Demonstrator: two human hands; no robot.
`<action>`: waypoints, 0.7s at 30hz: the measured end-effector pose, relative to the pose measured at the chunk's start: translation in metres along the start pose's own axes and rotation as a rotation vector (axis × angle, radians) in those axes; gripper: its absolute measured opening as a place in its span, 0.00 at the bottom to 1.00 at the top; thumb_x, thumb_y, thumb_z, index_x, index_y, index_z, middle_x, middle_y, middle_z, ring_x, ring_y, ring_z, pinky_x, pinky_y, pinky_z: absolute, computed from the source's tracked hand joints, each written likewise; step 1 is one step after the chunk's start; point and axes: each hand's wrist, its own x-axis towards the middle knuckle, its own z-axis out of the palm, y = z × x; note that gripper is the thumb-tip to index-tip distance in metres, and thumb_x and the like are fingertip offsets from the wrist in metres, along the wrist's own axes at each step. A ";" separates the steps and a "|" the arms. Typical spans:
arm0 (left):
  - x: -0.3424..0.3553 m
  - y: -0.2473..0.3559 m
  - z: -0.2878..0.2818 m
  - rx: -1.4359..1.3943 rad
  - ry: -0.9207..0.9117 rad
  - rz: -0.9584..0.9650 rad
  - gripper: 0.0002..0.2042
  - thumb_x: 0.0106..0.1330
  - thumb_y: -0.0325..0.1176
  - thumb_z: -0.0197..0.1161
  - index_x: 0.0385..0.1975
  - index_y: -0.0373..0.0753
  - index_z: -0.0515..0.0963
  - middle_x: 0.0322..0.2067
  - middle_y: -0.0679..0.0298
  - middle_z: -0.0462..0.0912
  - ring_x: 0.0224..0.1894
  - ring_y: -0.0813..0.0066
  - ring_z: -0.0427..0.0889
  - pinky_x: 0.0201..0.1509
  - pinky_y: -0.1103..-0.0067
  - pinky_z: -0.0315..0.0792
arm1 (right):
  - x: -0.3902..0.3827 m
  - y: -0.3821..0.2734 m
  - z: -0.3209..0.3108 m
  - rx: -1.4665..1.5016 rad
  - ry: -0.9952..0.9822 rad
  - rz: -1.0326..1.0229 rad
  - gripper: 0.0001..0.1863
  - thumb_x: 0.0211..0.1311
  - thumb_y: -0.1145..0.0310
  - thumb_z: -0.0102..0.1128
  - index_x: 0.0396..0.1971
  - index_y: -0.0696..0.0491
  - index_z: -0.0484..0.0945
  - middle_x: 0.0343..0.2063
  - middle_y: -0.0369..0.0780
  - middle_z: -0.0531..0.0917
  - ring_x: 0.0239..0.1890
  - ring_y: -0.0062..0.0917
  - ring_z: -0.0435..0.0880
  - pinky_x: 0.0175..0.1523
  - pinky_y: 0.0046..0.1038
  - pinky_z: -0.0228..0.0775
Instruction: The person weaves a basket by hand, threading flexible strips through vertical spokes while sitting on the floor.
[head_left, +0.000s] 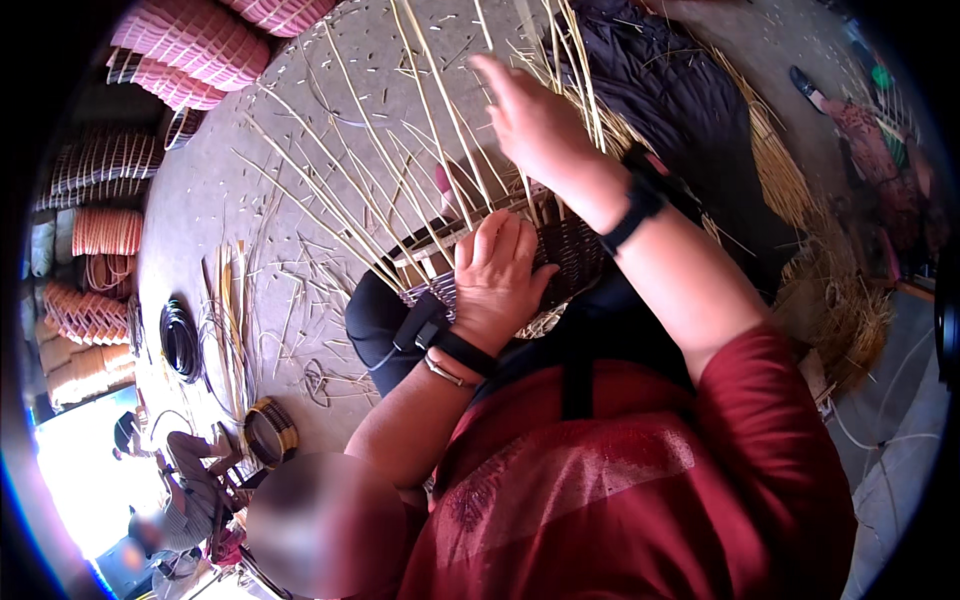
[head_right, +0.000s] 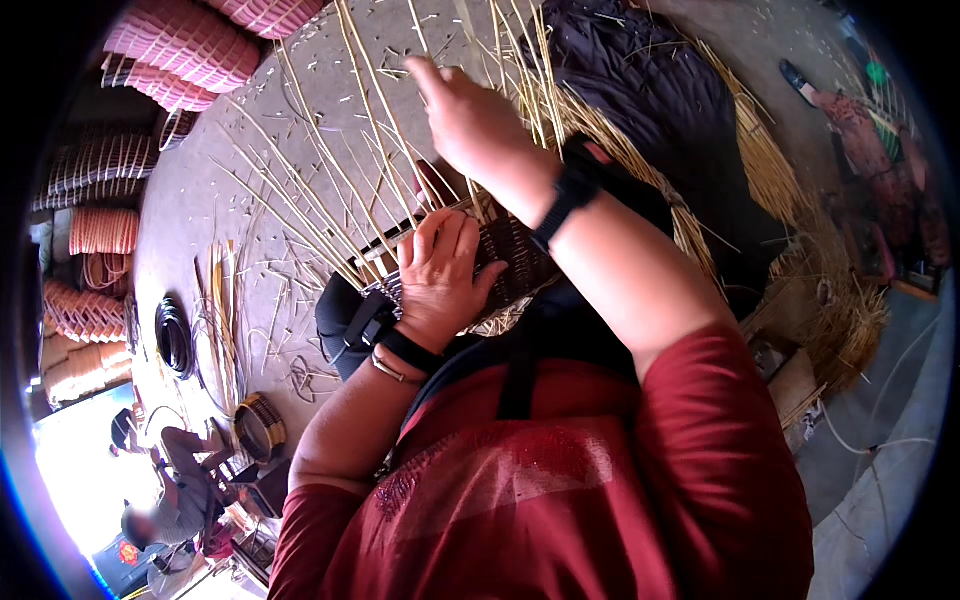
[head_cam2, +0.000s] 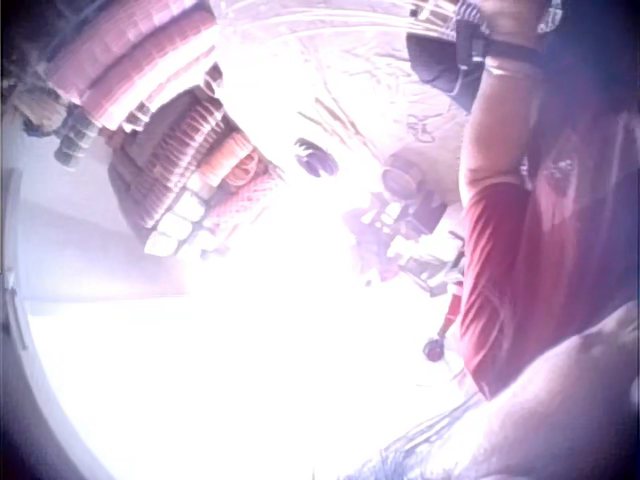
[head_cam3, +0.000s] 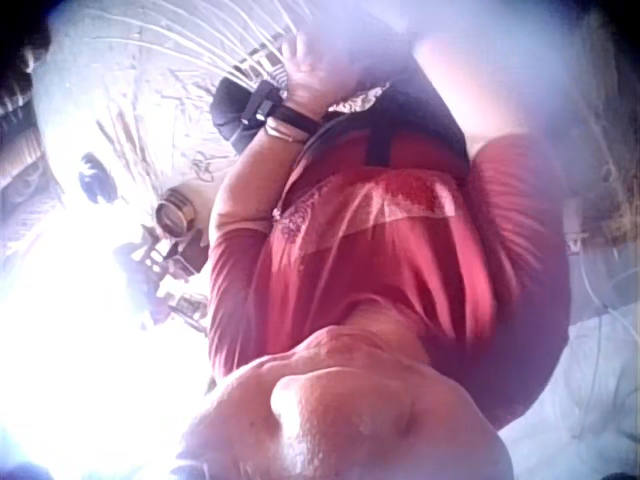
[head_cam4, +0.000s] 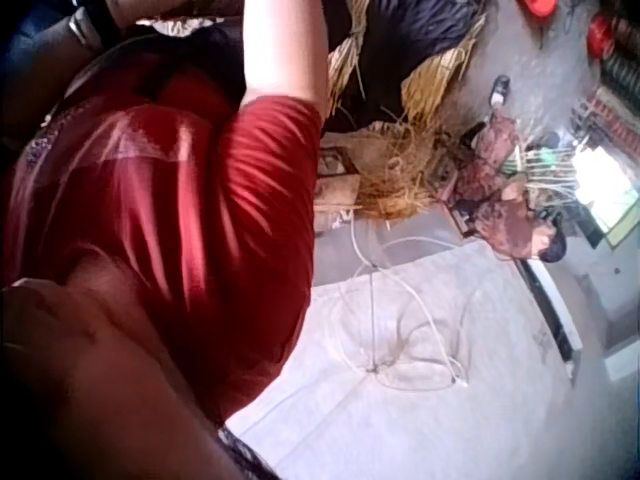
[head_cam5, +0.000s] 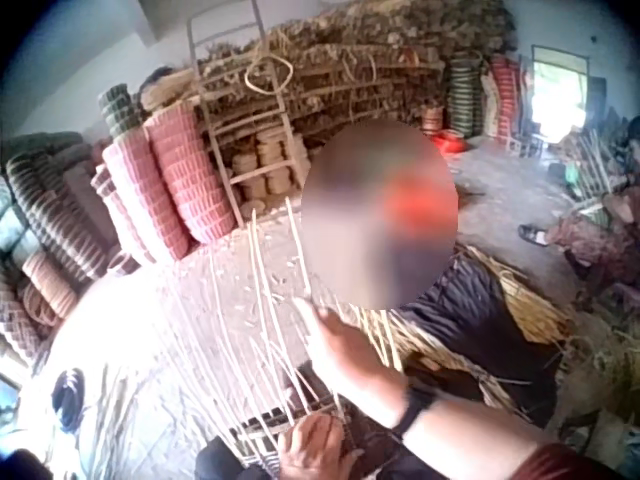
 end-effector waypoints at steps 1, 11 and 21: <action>0.002 -0.003 0.002 -0.023 0.001 0.015 0.32 0.51 0.49 0.75 0.54 0.38 0.76 0.56 0.60 0.76 0.63 0.60 0.67 0.64 0.63 0.61 | -0.008 -0.003 -0.020 0.042 0.134 -0.065 0.23 0.69 0.72 0.59 0.63 0.54 0.69 0.41 0.46 0.85 0.38 0.34 0.88 0.41 0.34 0.83; 0.022 0.026 0.017 0.077 -0.039 0.117 0.32 0.60 0.31 0.63 0.68 0.45 0.67 0.61 0.62 0.70 0.64 0.62 0.69 0.64 0.58 0.60 | -0.127 0.042 -0.134 1.284 -0.032 1.279 0.19 0.77 0.60 0.52 0.55 0.59 0.77 0.22 0.29 0.70 0.23 0.16 0.70 0.40 0.27 0.74; 0.035 0.045 0.023 0.077 -0.148 0.014 0.38 0.55 0.44 0.72 0.66 0.37 0.68 0.51 0.58 0.72 0.55 0.59 0.70 0.60 0.62 0.65 | 0.004 0.096 -0.120 0.751 -0.340 0.685 0.09 0.74 0.65 0.58 0.35 0.54 0.79 0.28 0.32 0.84 0.30 0.14 0.83 0.34 0.16 0.71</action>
